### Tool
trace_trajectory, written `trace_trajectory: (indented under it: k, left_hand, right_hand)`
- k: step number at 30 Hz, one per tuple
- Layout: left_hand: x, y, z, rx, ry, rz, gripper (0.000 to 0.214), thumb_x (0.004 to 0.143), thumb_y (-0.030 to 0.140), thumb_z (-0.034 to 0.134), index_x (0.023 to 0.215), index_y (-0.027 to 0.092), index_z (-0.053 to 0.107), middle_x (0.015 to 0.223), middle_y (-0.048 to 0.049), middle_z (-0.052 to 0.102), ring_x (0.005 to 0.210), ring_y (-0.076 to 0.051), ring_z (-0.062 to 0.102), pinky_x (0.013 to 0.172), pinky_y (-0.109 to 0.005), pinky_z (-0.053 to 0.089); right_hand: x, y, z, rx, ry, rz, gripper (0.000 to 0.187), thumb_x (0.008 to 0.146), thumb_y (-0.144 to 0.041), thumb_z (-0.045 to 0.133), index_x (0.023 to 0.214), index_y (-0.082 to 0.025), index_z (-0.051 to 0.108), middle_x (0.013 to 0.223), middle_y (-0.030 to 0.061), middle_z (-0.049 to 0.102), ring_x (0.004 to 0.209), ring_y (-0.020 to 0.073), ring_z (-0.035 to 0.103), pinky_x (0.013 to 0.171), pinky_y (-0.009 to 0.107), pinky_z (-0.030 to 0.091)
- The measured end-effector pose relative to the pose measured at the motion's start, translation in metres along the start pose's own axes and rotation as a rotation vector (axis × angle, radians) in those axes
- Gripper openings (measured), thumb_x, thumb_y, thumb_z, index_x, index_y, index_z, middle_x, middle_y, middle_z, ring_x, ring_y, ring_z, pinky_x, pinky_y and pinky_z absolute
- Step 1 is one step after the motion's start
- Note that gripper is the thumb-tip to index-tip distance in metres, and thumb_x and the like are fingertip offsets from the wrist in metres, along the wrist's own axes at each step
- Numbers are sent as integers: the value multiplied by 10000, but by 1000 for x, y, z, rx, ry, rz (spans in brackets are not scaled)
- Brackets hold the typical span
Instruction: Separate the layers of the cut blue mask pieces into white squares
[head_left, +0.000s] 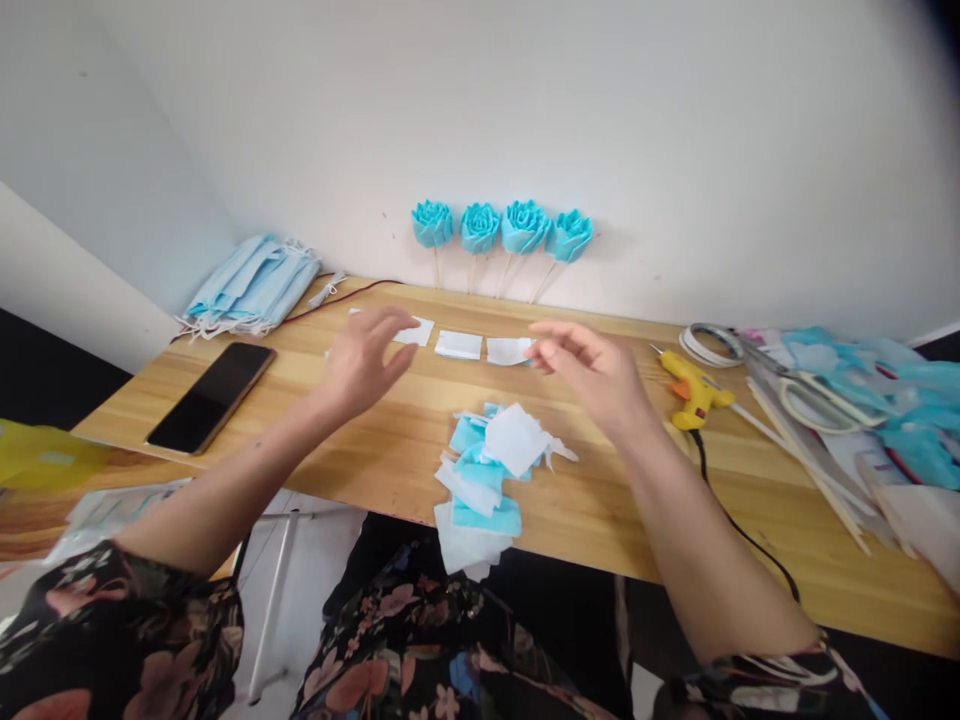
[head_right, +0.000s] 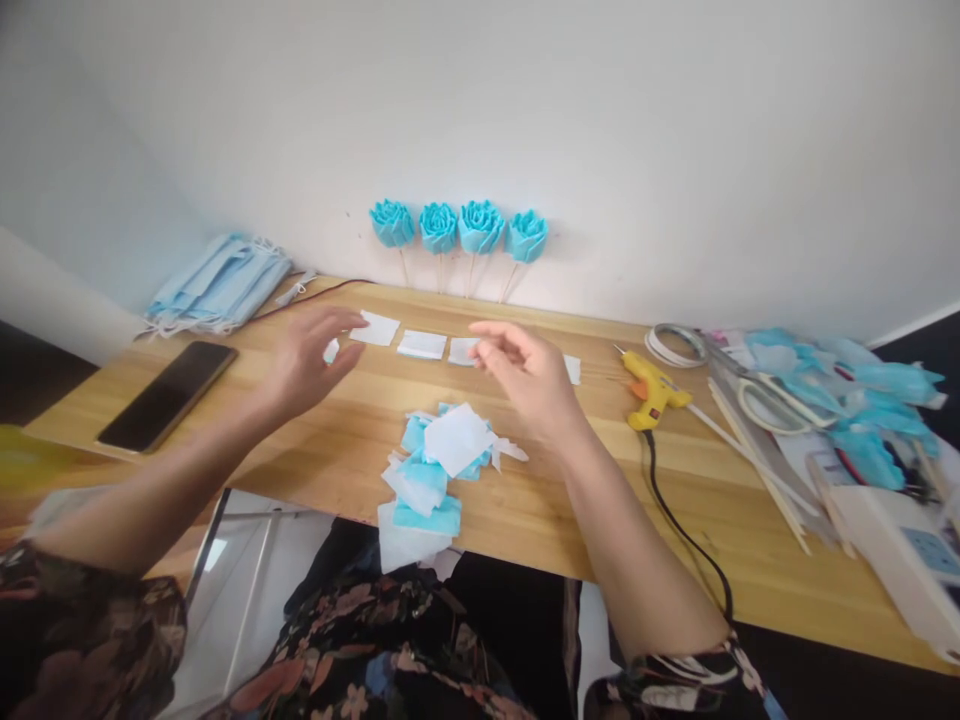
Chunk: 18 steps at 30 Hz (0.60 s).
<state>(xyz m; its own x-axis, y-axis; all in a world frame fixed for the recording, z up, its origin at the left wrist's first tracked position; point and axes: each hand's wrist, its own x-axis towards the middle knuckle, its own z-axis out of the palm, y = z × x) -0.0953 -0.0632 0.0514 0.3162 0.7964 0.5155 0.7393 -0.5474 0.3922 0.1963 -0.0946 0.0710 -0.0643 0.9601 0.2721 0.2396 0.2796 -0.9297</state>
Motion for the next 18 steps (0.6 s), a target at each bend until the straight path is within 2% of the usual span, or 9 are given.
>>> trace_trajectory:
  k: [3, 5, 7, 8, 10, 12, 14, 16, 18]
  left_hand:
    - [12, 34, 20, -199, -73, 36, 218, 858, 291, 582, 1024, 206, 695, 1092, -88, 710, 1094, -279, 614, 1002, -419, 414]
    - [17, 50, 35, -376, -142, 19, 183, 840, 265, 593, 961, 201, 714, 1020, -80, 728, 993, -250, 646, 939, -378, 451]
    - [19, 60, 50, -565, -237, -22, 160, 831, 237, 591, 916, 200, 722, 947, -60, 735, 871, -206, 656, 852, -330, 481]
    - [19, 63, 56, -644, -284, -52, 150, 827, 233, 596, 901, 202, 723, 916, -48, 733, 822, -186, 648, 811, -311, 487]
    - [19, 68, 66, -785, -365, -122, 138, 820, 247, 620, 901, 202, 722, 870, -32, 723, 765, -161, 628, 751, -287, 487]
    - [19, 73, 71, -937, -425, -193, 160, 827, 283, 636, 932, 192, 715, 845, -33, 709, 750, -152, 618, 733, -281, 489]
    - [20, 79, 73, -1083, -448, -253, 217, 862, 342, 617, 976, 180, 706, 860, -45, 698, 783, -158, 623, 753, -289, 497]
    - [23, 86, 71, -1188, -434, -298, 292, 901, 421, 576, 1006, 181, 704, 913, -58, 694, 844, -174, 629, 783, -302, 499]
    - [25, 94, 69, -1294, -383, -348, 345, 900, 485, 577, 998, 183, 713, 940, -67, 693, 887, -196, 633, 796, -315, 497]
  right_hand:
    - [-15, -27, -8, -294, -316, -72, 244, 831, -328, 679, 1064, -320, 748, 936, -7, 766, 853, 204, 700, 781, 356, 560]
    - [-28, -39, -15, -430, -493, -127, 328, 815, -329, 709, 1142, -364, 723, 1092, -13, 750, 1009, 240, 685, 904, 413, 538]
    - [-43, -41, -19, -499, -581, -185, 465, 785, -338, 750, 1241, -377, 671, 1260, -6, 690, 1172, 275, 622, 1025, 467, 477]
    - [-49, -39, -19, -515, -587, -205, 518, 774, -339, 761, 1278, -378, 646, 1321, -3, 655, 1230, 283, 587, 1060, 483, 451]
    - [-60, -30, -15, -532, -547, -231, 540, 776, -315, 758, 1297, -373, 630, 1376, 0, 616, 1290, 289, 540, 1092, 505, 417]
    - [-63, -18, -9, -508, -440, -235, 362, 815, -281, 709, 1169, -357, 704, 1287, 1, 677, 1235, 285, 581, 1070, 510, 425]
    - [-60, -8, -4, -432, -250, -157, 148, 870, -299, 640, 967, -319, 750, 1043, 2, 756, 1026, 254, 670, 957, 461, 492]
    - [-51, -2, -5, -286, -30, -18, 153, 890, -349, 613, 820, -274, 727, 802, -3, 726, 784, 202, 666, 793, 380, 529]
    - [-39, 3, -9, -85, 112, 106, 201, 862, -399, 643, 742, -244, 685, 690, -12, 654, 656, 163, 607, 685, 325, 519]
